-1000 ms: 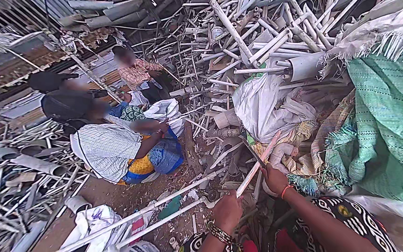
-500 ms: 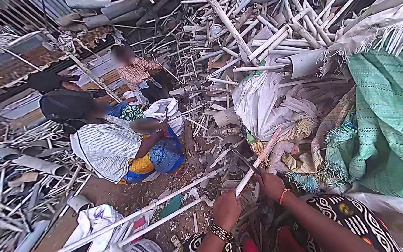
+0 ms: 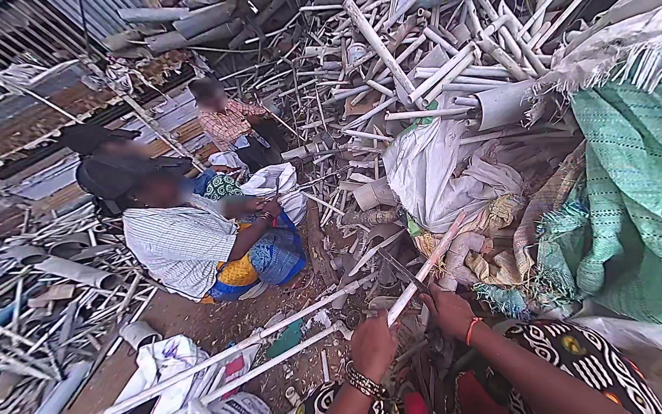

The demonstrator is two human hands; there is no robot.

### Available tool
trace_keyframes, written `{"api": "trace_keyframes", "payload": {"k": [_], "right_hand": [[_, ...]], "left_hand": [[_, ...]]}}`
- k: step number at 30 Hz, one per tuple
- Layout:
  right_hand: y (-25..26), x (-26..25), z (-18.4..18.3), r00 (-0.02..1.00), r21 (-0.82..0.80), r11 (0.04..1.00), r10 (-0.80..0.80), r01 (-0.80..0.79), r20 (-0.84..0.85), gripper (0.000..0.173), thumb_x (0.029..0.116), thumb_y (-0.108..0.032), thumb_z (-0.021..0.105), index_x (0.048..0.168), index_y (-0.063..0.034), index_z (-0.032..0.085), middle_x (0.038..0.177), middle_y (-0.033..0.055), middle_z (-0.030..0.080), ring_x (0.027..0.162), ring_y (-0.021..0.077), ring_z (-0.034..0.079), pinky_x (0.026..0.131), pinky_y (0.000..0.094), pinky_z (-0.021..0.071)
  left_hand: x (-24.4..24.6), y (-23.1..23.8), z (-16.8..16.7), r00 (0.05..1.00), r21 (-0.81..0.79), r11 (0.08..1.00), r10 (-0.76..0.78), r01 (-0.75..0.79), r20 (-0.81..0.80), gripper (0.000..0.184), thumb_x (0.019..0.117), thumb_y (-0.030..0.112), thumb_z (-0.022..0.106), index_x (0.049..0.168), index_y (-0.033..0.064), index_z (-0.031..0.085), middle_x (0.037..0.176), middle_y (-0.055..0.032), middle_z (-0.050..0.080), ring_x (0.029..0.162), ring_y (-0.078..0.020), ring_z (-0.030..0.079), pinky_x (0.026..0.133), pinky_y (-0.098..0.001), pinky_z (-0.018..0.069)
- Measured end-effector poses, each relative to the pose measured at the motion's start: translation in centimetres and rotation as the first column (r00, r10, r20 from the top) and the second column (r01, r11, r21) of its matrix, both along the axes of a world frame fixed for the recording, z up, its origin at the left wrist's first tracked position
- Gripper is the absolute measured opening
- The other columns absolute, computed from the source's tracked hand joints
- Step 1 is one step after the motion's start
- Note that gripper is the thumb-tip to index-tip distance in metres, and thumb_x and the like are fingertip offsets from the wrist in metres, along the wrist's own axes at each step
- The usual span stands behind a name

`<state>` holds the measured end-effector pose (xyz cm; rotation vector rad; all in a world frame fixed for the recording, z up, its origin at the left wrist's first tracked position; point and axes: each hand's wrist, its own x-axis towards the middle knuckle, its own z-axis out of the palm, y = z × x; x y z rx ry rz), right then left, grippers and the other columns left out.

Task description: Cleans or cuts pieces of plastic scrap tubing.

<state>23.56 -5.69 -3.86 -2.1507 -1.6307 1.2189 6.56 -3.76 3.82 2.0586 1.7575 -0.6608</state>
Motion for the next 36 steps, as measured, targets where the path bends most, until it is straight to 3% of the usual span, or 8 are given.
{"api": "trace_keyframes", "payload": {"k": [4, 9, 14, 18, 23, 27, 32, 36], "right_hand": [[1.0, 1.6, -0.6, 0.996, 0.005, 0.996, -0.09, 0.09, 0.028, 0.055, 0.1131, -0.048, 0.028, 0.135, -0.0036, 0.052, 0.113, 0.0234, 0.069, 0.111, 0.0404, 0.068, 0.092, 0.0575, 0.0528], [-1.0, -1.1, 0.1, 0.996, 0.04, 0.995, 0.088, -0.087, -0.003, 0.053, 0.1132, -0.045, 0.03, 0.134, -0.0027, 0.052, 0.109, 0.024, 0.069, 0.107, 0.0427, 0.069, 0.089, 0.0595, 0.0526], [1.5, 2.2, -1.2, 0.992, 0.018, 0.994, -0.111, 0.11, 0.067, 0.055, 0.1131, -0.047, 0.027, 0.135, -0.0031, 0.051, 0.113, 0.0234, 0.069, 0.111, 0.0409, 0.069, 0.091, 0.058, 0.0529], [0.3, 0.0, 0.0, 0.999, 0.035, 0.999, -0.006, 0.004, 0.036, 0.054, 0.1132, -0.046, 0.029, 0.136, -0.0024, 0.051, 0.111, 0.0243, 0.069, 0.11, 0.0421, 0.069, 0.092, 0.0585, 0.0528], [1.9, 1.7, -0.2, 0.995, 0.015, 0.996, -0.092, 0.092, 0.039, 0.052, 0.1133, -0.046, 0.028, 0.134, -0.0041, 0.051, 0.114, 0.0223, 0.068, 0.112, 0.0394, 0.068, 0.091, 0.0573, 0.053], [0.4, 0.4, 0.1, 1.0, 0.038, 0.999, 0.004, -0.005, 0.03, 0.055, 0.1131, -0.047, 0.028, 0.136, -0.0019, 0.051, 0.111, 0.0241, 0.069, 0.11, 0.0422, 0.069, 0.091, 0.0587, 0.053], [2.0, 2.3, -0.4, 0.993, 0.013, 0.994, -0.112, 0.111, 0.044, 0.054, 0.1132, -0.047, 0.027, 0.135, -0.0036, 0.051, 0.114, 0.023, 0.069, 0.112, 0.0405, 0.068, 0.092, 0.0583, 0.0526], [0.1, 0.1, 1.0, 0.998, 0.008, 0.999, 0.044, -0.044, 0.049, 0.054, 0.1132, -0.047, 0.028, 0.133, -0.0024, 0.051, 0.111, 0.0242, 0.069, 0.11, 0.0421, 0.069, 0.091, 0.0586, 0.053]], "left_hand": [[0.5, -0.2, 0.0, 1.0, -0.004, 1.0, -0.014, 0.014, 0.008, 0.047, 0.1093, 0.042, 0.049, 0.137, 0.0062, 0.061, 0.124, -0.0207, 0.07, 0.121, -0.0366, 0.066, 0.099, -0.055, 0.052], [-0.1, 0.3, -0.2, 0.999, -0.022, 1.0, 0.017, -0.016, 0.031, 0.05, 0.1094, 0.045, 0.048, 0.137, 0.0054, 0.061, 0.123, -0.0214, 0.07, 0.121, -0.0372, 0.066, 0.1, -0.0557, 0.0514], [-0.7, 0.5, -0.6, 0.989, -0.059, 0.998, 0.04, -0.032, 0.145, 0.049, 0.1096, 0.045, 0.048, 0.13, 0.0032, 0.064, 0.119, -0.0229, 0.07, 0.118, -0.0388, 0.066, 0.1, -0.058, 0.0508], [-1.0, 0.9, -0.7, 0.982, -0.077, 0.996, 0.064, -0.051, 0.178, 0.048, 0.1101, 0.043, 0.047, 0.131, 0.0024, 0.064, 0.119, -0.024, 0.07, 0.118, -0.0398, 0.066, 0.1, -0.0591, 0.05], [-0.6, 0.4, -0.7, 0.988, -0.073, 0.997, 0.036, -0.025, 0.152, 0.049, 0.1108, 0.043, 0.046, 0.136, 0.0033, 0.061, 0.122, -0.024, 0.069, 0.12, -0.0397, 0.066, 0.101, -0.0586, 0.0502], [-0.7, 0.5, -0.5, 0.991, -0.072, 0.997, 0.028, -0.018, 0.133, 0.049, 0.1109, 0.043, 0.045, 0.131, 0.0014, 0.062, 0.119, -0.0244, 0.07, 0.118, -0.04, 0.066, 0.1, -0.0581, 0.0506], [-0.3, 0.2, -0.4, 0.991, -0.071, 0.997, 0.027, -0.018, 0.134, 0.05, 0.111, 0.043, 0.044, 0.13, 0.0015, 0.063, 0.118, -0.0241, 0.07, 0.117, -0.04, 0.067, 0.099, -0.0582, 0.0509], [-0.6, 0.6, -0.4, 0.992, -0.06, 0.998, 0.036, -0.029, 0.117, 0.05, 0.1106, 0.044, 0.045, 0.131, 0.0016, 0.063, 0.118, -0.0243, 0.07, 0.117, -0.0399, 0.067, 0.1, -0.0581, 0.0509]]}}
